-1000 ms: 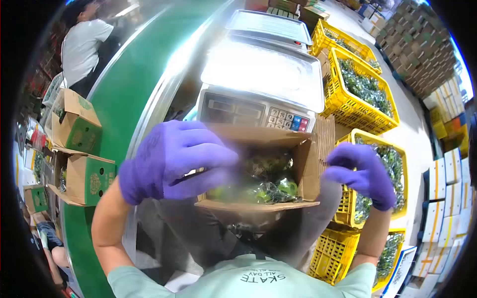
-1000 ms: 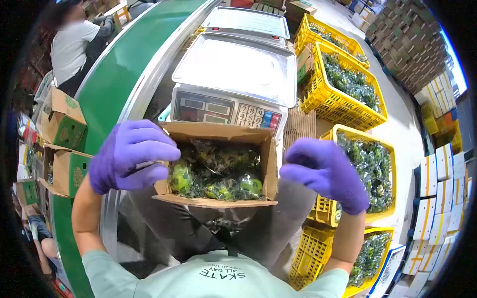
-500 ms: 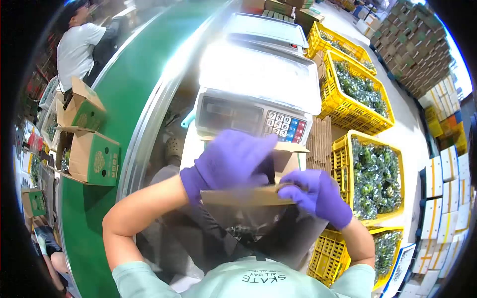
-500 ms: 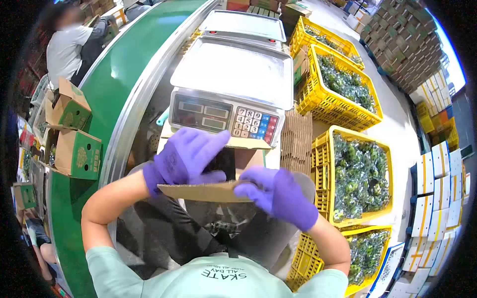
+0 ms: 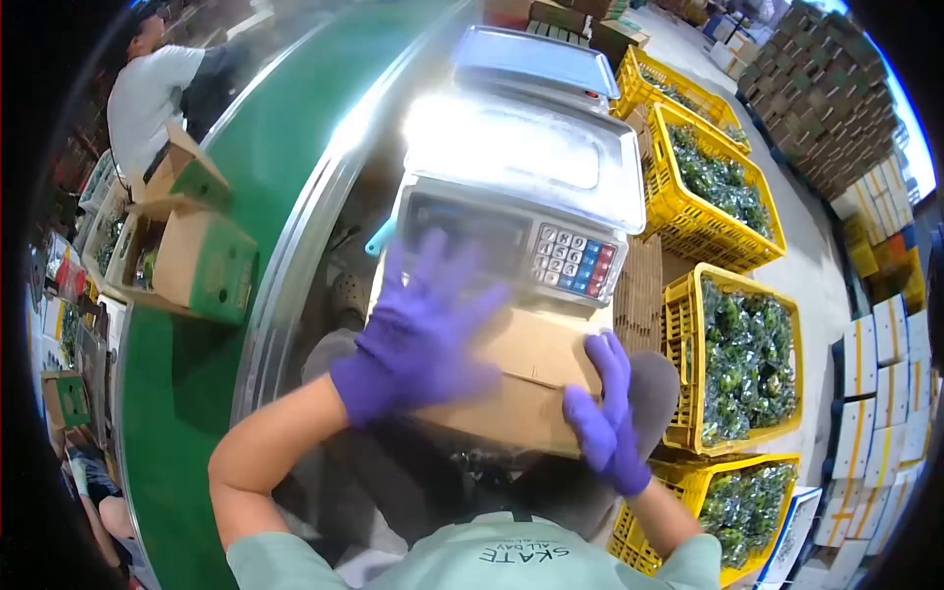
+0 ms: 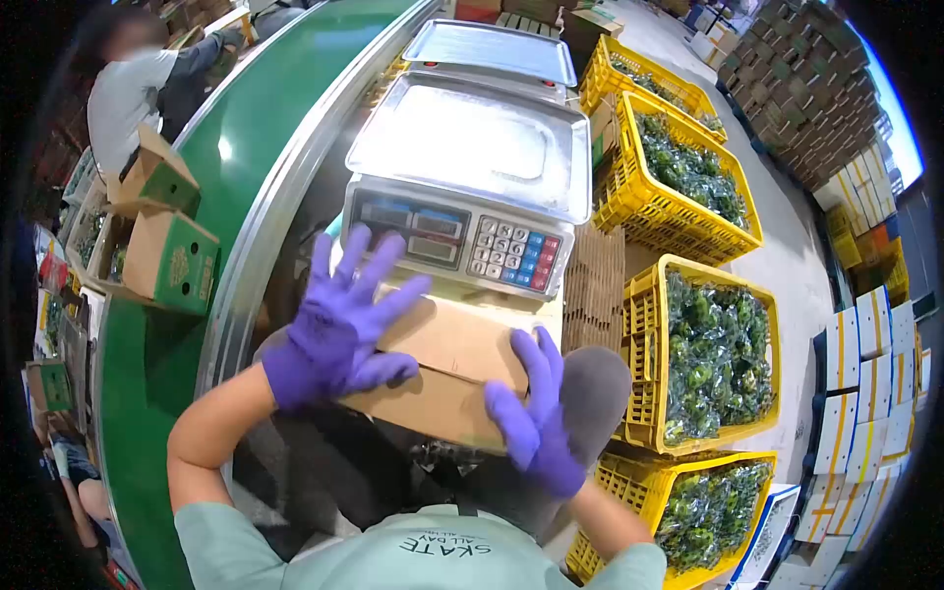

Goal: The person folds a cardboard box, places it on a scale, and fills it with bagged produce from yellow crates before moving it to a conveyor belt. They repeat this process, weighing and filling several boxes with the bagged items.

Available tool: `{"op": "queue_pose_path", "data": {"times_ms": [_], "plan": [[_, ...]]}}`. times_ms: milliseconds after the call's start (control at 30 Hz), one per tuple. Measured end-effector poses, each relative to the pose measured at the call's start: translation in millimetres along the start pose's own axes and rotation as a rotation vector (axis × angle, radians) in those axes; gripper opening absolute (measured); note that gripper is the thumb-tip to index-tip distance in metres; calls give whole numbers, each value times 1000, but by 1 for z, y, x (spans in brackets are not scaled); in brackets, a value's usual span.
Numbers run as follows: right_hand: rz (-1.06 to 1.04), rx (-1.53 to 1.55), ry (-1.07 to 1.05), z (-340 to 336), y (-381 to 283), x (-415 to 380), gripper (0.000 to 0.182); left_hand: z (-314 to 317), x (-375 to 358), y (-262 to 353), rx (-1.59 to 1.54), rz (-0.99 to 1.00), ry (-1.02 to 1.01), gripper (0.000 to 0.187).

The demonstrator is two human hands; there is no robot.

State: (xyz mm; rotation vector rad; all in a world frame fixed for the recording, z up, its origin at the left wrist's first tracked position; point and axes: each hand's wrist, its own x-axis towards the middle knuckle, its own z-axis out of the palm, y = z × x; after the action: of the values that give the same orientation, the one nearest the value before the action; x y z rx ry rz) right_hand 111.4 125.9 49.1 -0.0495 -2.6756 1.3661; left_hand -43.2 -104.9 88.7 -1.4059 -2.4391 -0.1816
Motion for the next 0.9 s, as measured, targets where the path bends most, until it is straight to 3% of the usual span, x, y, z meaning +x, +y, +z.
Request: {"op": "queue_pose_path", "data": {"times_ms": [33, 100, 133, 167, 233, 300, 367, 533, 700, 733, 767, 833, 900], "plan": [[26, 100, 111, 14, -4, -20, 71, 2, 1, -3, -5, -11, -10, 84], [324, 551, 237, 33, -32, -41, 76, 3, 5, -10, -289, -131, -190, 87], [266, 671, 317, 40, -21, -49, 78, 4, 5, -12, -567, -176, -261, 88], [200, 789, 397, 47, -6, -53, 79, 7, 5, -14, -559, -177, -263, 88], [202, 890, 395, 55, 13, -62, 75, 14, 5, -18, -681, -167, -314, 87], [528, 1244, 196, 62, 30, -67, 70, 20, 0, -17, -684, -140, -255, 87], [591, 1428, 135, 62, 21, -64, 68, 7, 0, -16, -767, -223, -330, 87], [458, 1360, 54, 63, 19, -62, 72, 0, -4, -11, -787, -279, -276, 96], [311, 1317, 35, 51, -9, -22, 76, -83, -19, -35, -865, -275, 55, 103], [343, 1332, 62, 53, -29, -9, 78, -103, -30, -41, -722, -239, 203, 104], [316, 1307, -39, 56, -41, 10, 77, -127, -44, -45, -553, -243, 352, 105], [374, 1198, -164, 64, -82, 45, 74, -163, -75, -41, -236, -274, 643, 91], [282, 1217, -359, 103, -75, 78, 74, -166, -102, -36, -193, -331, 704, 86]]}}
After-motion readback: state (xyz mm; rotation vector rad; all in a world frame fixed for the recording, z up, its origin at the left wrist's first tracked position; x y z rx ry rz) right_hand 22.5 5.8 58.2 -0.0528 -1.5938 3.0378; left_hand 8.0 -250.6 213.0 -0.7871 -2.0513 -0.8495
